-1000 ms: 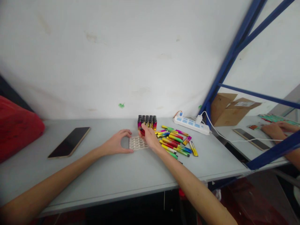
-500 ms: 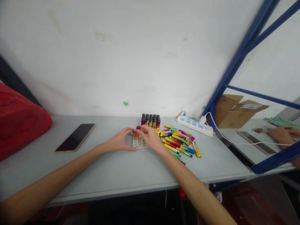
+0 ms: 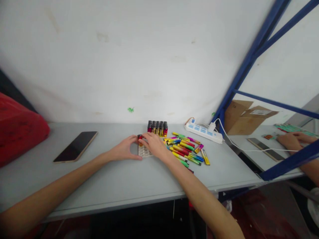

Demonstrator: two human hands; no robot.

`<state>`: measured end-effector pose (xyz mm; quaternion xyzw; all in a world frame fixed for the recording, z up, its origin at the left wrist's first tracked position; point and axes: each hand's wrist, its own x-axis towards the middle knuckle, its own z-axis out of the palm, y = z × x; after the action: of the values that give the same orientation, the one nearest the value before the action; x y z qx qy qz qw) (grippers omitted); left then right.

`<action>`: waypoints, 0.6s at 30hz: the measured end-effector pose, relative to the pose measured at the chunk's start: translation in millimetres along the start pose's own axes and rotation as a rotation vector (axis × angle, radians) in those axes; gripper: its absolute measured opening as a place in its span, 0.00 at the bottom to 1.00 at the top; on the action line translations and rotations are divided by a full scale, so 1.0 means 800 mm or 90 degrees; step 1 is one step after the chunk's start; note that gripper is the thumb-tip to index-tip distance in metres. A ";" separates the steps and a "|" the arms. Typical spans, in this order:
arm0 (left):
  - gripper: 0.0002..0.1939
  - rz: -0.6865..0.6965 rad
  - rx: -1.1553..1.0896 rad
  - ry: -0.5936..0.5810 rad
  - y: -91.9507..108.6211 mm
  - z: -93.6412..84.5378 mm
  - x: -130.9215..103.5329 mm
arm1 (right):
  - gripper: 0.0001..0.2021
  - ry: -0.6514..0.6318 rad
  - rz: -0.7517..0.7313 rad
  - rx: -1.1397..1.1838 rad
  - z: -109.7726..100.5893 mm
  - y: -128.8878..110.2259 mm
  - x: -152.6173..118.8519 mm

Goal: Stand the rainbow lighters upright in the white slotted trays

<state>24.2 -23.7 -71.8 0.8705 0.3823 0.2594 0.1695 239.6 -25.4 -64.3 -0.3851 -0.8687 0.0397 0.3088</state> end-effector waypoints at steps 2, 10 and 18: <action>0.33 0.007 -0.004 -0.006 0.001 -0.002 0.000 | 0.16 0.010 0.000 -0.010 -0.009 0.000 -0.003; 0.31 0.011 0.013 -0.027 0.013 -0.011 -0.001 | 0.12 0.138 0.089 -0.004 -0.094 0.070 -0.041; 0.32 0.012 0.017 -0.037 0.016 -0.013 -0.001 | 0.12 -0.132 0.222 0.151 -0.150 0.111 -0.076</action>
<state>25.0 -31.5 -57.6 0.8832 0.3729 0.2307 0.1663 396.0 -26.1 -25.8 -0.4843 -0.8055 0.2333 0.2495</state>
